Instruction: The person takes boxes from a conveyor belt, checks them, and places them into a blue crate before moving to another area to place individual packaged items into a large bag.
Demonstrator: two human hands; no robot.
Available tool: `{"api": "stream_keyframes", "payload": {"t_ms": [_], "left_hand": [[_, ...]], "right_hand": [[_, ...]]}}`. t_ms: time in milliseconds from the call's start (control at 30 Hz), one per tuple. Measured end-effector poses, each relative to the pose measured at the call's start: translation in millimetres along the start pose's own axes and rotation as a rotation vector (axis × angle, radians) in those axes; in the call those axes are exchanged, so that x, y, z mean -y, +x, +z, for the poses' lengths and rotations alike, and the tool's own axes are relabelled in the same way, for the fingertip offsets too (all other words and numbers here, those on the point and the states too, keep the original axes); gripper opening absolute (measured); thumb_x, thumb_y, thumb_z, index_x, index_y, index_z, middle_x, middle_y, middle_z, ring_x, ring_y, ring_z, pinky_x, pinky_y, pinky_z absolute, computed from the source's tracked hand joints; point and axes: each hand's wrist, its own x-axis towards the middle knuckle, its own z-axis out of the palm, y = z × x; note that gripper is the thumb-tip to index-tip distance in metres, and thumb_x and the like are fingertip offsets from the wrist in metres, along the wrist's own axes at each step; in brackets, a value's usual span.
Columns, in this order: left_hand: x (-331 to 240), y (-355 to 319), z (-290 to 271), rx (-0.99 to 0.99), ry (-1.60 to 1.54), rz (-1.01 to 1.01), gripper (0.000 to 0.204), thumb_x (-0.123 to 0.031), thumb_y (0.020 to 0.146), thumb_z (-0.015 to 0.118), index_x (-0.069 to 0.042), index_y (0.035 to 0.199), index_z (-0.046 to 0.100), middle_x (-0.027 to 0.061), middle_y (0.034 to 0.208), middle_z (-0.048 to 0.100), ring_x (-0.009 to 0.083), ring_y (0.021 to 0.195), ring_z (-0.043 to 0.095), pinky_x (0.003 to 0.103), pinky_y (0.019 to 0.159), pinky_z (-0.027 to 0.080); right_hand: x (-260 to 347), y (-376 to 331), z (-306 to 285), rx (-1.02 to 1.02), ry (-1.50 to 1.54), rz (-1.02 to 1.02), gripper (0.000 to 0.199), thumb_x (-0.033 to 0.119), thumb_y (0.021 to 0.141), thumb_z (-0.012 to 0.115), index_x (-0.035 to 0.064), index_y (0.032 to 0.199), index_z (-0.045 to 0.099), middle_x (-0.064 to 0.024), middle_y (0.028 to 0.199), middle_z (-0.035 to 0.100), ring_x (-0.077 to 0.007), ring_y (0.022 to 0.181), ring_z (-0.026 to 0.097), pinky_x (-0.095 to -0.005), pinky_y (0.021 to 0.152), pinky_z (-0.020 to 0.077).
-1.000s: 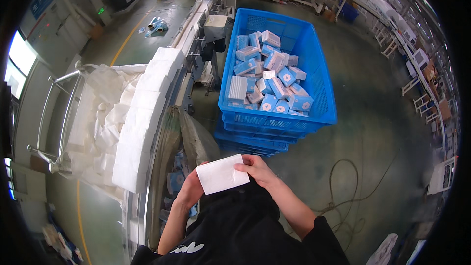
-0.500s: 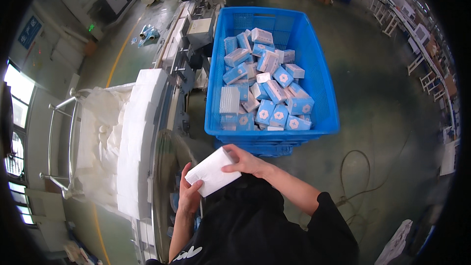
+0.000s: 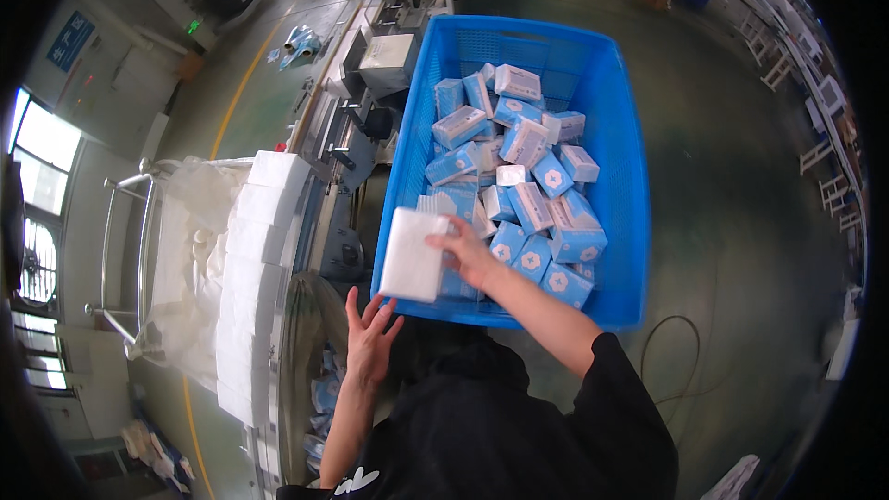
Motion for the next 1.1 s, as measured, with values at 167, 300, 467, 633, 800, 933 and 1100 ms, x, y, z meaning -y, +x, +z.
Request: {"api": "stream_keyframes", "payload": {"t_ms": [167,300,467,633,800,933,1100], "left_hand": [[-4.8,-6.2,-40.5,-0.095,-0.066,0.067,0.077,-0.005,0.095,0.066,-0.017,0.157,0.022,0.0172,0.152,0.042,0.0299,0.132,0.054,0.043,0.107,0.045],[14.1,-20.9,-87.1,-0.277,-0.108,0.04,0.064,-0.008,0.097,0.063,-0.015,0.153,0.034,0.0158,0.146,0.051,0.0301,0.128,0.057,0.043,0.101,0.05],[28.1,-36.2,-111.3,-0.406,-0.186,0.05,0.062,-0.01,0.097,0.064,-0.014,0.151,0.036,0.015,0.143,0.054,0.0295,0.124,0.059,0.043,0.099,0.05],[33.5,-37.1,-116.4,-0.444,-0.203,0.037,0.061,-0.011,0.097,0.065,-0.014,0.151,0.036,0.014,0.142,0.054,0.0283,0.122,0.06,0.042,0.097,0.051],[26.4,-41.5,-115.0,-0.43,-0.208,0.027,0.06,-0.011,0.096,0.066,-0.013,0.149,0.038,0.0125,0.14,0.056,0.0264,0.12,0.061,0.041,0.097,0.051],[24.1,-49.5,-119.2,-0.427,-0.214,0.037,0.057,-0.012,0.097,0.065,-0.012,0.148,0.04,0.0127,0.139,0.056,0.026,0.117,0.063,0.041,0.095,0.051],[16.5,-46.0,-116.1,-0.374,-0.164,0.036,0.051,-0.013,0.098,0.062,-0.012,0.146,0.045,0.012,0.136,0.06,0.0261,0.113,0.064,0.041,0.09,0.054]], "right_hand": [[8.0,126.4,-80.8,-0.126,-0.039,0.026,0.066,0.013,0.083,0.083,0.009,0.136,0.044,-0.0117,0.12,0.062,-0.0255,0.104,0.065,-0.0438,0.086,0.055],[-3.1,173.7,-88.8,-0.165,-0.181,0.008,0.075,0.012,0.08,0.085,0.007,0.139,0.039,-0.0135,0.12,0.061,-0.0281,0.105,0.064,-0.0474,0.086,0.0535],[-17.8,195.7,-98.1,-0.246,-0.545,-0.071,0.081,0.023,0.078,0.087,0.0023,0.141,0.041,-0.0169,0.122,0.062,-0.0294,0.109,0.064,-0.0438,0.09,0.053],[-10.7,191.6,-97.8,-0.291,-0.911,-0.207,0.083,0.04,0.076,0.085,-0.0025,0.137,0.048,-0.019,0.119,0.066,-0.0283,0.107,0.066,-0.0384,0.09,0.0531],[21.0,217.8,-121.2,-0.447,-0.905,-0.198,0.089,0.05,0.075,0.085,-0.0017,0.138,0.048,-0.0169,0.119,0.067,-0.0276,0.103,0.068,-0.0385,0.086,0.0541],[46.7,242.0,-129.1,-0.74,-0.709,-0.062,0.094,0.056,0.072,0.084,0.0001,0.138,0.048,-0.0193,0.123,0.066,-0.0341,0.103,0.067,-0.0451,0.088,0.0527],[56.4,280.5,-144.5,-0.641,-0.187,0.209,0.083,0.047,0.074,0.084,0.0076,0.139,0.049,-0.0168,0.125,0.061,-0.0376,0.109,0.064,-0.0496,0.084,0.0544]]}}
